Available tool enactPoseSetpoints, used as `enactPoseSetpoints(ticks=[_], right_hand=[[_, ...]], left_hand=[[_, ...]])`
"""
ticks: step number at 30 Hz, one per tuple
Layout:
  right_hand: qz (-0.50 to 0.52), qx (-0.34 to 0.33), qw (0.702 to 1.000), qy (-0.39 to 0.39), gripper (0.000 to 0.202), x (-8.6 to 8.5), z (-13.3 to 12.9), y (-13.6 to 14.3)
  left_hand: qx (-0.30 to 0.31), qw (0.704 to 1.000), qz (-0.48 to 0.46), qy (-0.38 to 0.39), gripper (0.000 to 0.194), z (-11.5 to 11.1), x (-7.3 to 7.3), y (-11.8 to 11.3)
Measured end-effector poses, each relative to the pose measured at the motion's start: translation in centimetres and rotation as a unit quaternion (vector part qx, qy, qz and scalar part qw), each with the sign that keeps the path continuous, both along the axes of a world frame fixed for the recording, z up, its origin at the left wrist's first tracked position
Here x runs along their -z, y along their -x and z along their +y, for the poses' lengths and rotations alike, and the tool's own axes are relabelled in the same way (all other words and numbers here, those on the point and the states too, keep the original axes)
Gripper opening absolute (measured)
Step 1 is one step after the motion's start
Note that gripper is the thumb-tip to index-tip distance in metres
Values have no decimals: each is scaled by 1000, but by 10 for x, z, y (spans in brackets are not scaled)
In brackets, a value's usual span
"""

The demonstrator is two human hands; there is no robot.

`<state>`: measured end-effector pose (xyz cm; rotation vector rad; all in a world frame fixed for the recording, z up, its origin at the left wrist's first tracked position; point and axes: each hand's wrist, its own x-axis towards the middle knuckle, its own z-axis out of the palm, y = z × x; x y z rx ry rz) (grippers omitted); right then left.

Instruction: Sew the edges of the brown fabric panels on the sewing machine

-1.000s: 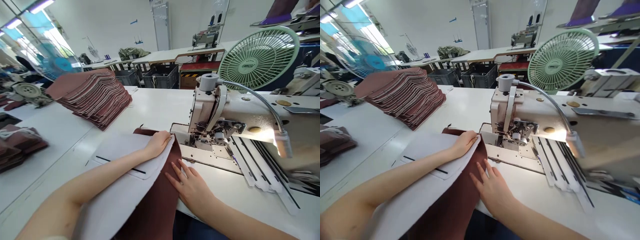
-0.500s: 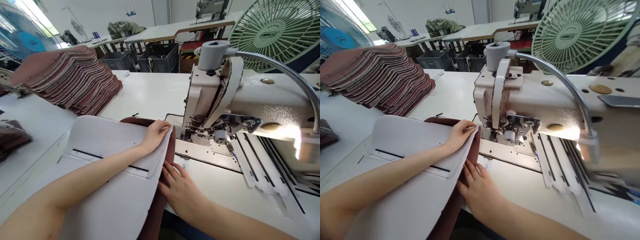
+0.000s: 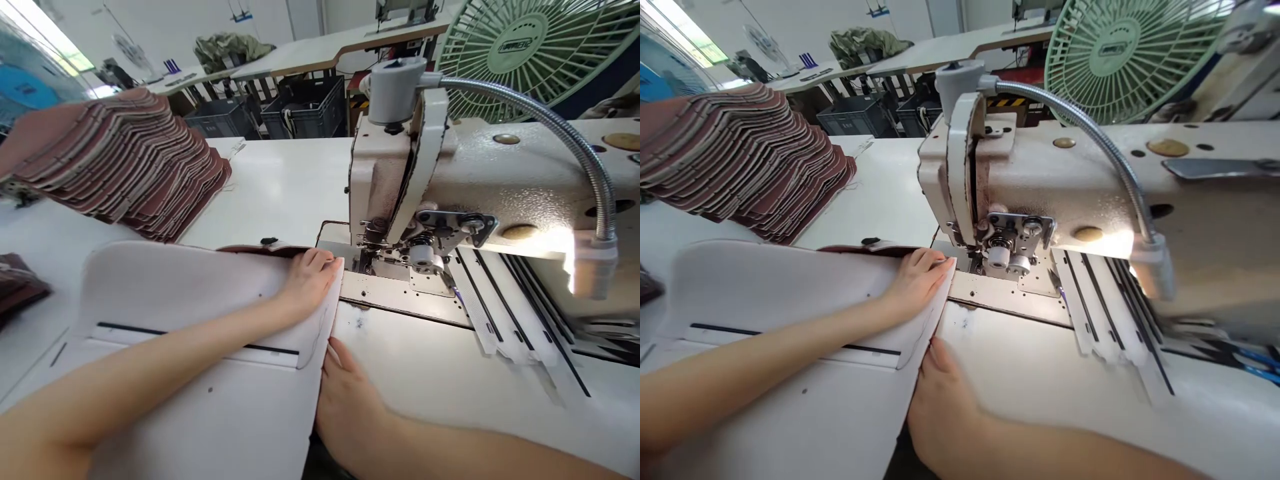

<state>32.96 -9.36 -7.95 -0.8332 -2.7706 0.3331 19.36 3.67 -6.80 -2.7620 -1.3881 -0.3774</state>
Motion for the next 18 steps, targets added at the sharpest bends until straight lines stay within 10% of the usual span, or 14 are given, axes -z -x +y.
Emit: enactPoseSetpoints(ticks=[8, 18], right_hand=[[-12, -6, 1000, -18, 52, -6, 0, 10], [3, -12, 999, -33, 42, -4, 0, 12]], left_hand=[[84, 991, 42, -100, 31, -6, 1, 11], [36, 998, 6, -59, 37, -13, 6, 18]])
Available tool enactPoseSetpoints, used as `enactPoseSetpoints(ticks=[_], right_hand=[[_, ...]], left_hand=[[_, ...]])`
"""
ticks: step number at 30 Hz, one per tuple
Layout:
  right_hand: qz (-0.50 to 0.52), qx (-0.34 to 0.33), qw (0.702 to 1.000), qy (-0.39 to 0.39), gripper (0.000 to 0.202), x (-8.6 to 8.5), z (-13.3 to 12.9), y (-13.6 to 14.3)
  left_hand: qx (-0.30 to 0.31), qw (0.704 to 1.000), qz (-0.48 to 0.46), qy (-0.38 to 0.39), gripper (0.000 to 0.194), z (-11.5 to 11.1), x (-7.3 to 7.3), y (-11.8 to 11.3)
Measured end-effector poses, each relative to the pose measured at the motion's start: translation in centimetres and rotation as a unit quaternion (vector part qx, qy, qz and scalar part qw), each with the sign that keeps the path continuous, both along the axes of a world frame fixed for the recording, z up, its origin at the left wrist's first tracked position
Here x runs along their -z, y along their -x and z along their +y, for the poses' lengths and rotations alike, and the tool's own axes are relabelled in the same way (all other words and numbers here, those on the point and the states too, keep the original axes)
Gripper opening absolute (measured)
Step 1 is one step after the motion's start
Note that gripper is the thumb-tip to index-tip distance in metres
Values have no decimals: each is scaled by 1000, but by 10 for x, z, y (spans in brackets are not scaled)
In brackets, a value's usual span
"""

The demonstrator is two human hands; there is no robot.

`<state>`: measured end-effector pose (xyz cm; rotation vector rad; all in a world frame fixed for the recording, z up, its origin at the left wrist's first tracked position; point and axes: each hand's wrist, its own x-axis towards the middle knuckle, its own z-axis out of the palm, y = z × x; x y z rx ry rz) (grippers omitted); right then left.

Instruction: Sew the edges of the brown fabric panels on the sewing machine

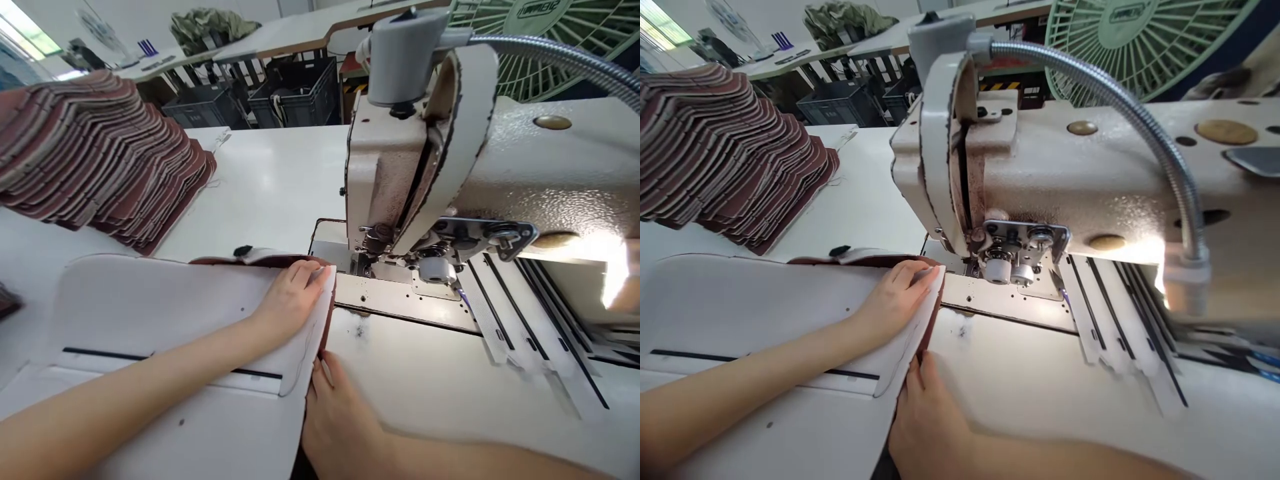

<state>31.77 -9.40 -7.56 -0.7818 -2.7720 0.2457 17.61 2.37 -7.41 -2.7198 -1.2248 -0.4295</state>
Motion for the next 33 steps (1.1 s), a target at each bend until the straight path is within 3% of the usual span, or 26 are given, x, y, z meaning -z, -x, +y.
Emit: enactPoseSetpoints(ticks=[7, 24, 29, 33], right_hand=[[-52, 1, 998, 21, 41, -9, 3, 8], [-39, -8, 999, 9, 37, -3, 5, 9], [-56, -29, 997, 33, 23, -13, 21, -1], [-53, 24, 998, -5, 18, -18, 39, -16]], left_hand=[[35, 999, -23, 10, 32, 10, 2, -1], [42, 998, -48, 21, 35, 15, 2, -2], [46, 998, -26, 43, 36, 16, -3, -3], [45, 997, -40, 51, 34, 18, -6, -4]])
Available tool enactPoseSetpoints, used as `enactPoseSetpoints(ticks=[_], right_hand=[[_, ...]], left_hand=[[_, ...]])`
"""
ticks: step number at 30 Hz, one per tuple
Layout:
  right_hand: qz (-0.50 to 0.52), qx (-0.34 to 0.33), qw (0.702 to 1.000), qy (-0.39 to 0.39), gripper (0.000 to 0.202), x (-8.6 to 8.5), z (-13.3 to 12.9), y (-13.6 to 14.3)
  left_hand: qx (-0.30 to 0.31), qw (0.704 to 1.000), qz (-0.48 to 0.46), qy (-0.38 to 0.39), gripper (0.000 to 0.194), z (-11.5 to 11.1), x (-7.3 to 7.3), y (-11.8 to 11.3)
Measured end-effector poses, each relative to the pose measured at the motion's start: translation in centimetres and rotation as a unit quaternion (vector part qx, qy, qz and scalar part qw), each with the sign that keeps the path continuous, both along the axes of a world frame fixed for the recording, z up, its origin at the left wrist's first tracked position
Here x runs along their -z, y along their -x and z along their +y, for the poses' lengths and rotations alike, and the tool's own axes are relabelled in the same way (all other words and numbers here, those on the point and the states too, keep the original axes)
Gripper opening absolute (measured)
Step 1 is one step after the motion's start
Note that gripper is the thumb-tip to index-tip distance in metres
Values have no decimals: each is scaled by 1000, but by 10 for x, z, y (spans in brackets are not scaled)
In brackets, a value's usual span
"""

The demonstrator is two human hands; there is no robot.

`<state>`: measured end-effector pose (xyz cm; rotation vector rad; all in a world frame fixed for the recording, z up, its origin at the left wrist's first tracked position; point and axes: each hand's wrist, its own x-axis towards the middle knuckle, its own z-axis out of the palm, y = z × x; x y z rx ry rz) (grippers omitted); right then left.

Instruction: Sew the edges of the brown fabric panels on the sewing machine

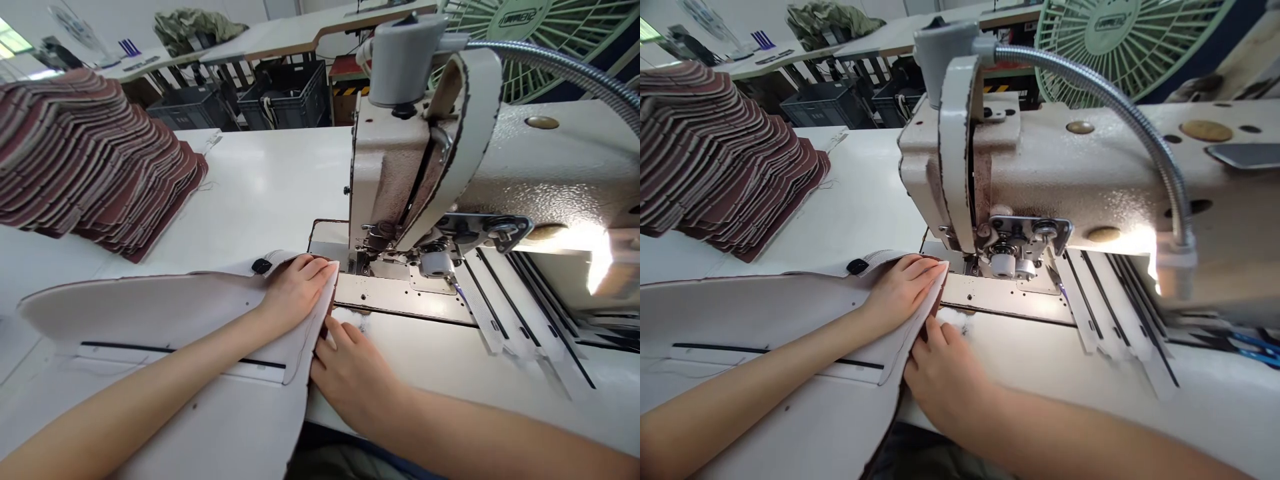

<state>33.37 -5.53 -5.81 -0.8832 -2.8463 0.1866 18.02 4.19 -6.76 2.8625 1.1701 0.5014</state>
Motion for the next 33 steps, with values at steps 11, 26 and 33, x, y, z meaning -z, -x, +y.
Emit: enactPoseSetpoints(ticks=[11, 26, 33], right_hand=[[-2, 36, 995, -95, 17, 3, -3, -35], [39, 26, 993, -105, 17, 12, -6, -56], [49, 24, 993, -107, 15, 13, -5, -57]], left_hand=[[13, 1000, 14, 4, 34, 7, 3, -33], [-10, 998, 60, -29, 32, 0, -3, -55], [-14, 996, 78, -49, 26, 0, -4, -58]])
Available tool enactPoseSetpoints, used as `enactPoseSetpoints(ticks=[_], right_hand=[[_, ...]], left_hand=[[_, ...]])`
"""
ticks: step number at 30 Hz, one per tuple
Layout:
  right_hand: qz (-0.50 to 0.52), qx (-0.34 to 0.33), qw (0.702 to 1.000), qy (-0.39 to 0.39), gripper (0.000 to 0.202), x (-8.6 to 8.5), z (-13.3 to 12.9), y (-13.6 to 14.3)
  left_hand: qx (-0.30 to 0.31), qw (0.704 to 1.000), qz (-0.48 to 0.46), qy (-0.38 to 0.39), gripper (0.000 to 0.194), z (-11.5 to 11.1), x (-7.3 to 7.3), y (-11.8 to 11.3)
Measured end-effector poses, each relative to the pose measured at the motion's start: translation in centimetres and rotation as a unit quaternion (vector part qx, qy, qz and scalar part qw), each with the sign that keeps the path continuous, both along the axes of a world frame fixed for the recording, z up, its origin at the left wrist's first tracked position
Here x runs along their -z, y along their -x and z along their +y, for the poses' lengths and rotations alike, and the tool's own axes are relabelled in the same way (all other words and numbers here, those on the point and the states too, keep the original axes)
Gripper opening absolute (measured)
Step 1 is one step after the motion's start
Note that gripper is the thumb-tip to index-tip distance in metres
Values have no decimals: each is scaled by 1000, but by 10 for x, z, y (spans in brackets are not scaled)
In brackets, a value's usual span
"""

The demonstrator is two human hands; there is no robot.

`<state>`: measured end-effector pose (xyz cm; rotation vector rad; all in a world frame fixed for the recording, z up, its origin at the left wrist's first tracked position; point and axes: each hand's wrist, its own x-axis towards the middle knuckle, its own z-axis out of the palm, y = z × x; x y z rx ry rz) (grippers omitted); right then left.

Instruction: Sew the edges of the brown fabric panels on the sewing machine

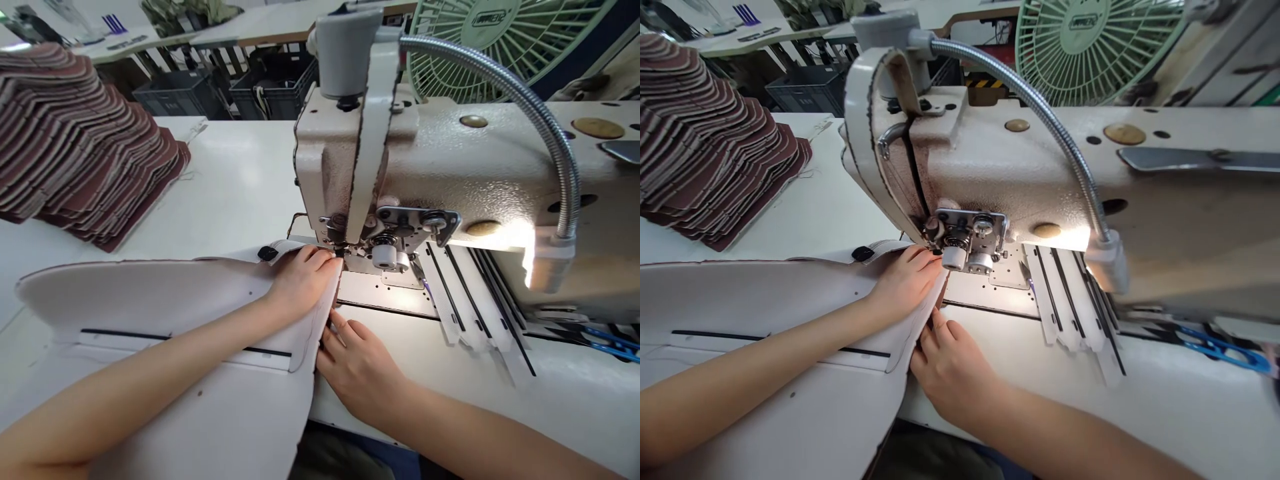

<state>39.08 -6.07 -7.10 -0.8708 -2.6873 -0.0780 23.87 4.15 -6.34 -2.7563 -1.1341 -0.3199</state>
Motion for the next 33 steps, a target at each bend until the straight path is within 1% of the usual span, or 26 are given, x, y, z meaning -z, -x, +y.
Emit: enactPoseSetpoints(ticks=[3, 7, 10, 14, 20, 26, 29, 33], right_hand=[[-6, 4, 1000, 6, 15, 2, 0, 1], [1, 0, 1000, 10, 13, 3, 2, 1], [2, -1, 1000, 12, 11, 3, 5, 1], [-11, 7, 1000, 13, 15, 2, 6, 0], [-20, 8, 1000, 19, 18, -3, -1, 3], [-36, 7, 999, 34, 20, -8, -2, 2], [-48, 4, 998, 47, 20, -10, -1, -1], [-56, 8, 997, 57, 18, -10, 4, -5]], left_hand=[[8, 1000, -10, 0, 22, 0, -2, 2], [7, 999, -45, 30, 24, 0, -4, 5], [-3, 998, -46, 50, 26, 2, -5, 4], [-11, 997, -41, 64, 28, 5, -4, 4], [21, 996, -51, 67, 31, -5, -5, 10], [-4, 997, -40, 70, 33, -15, -7, 7], [-9, 997, -35, 70, 32, -13, -7, 3], [-32, 996, -23, 75, 31, -6, -7, -2]])
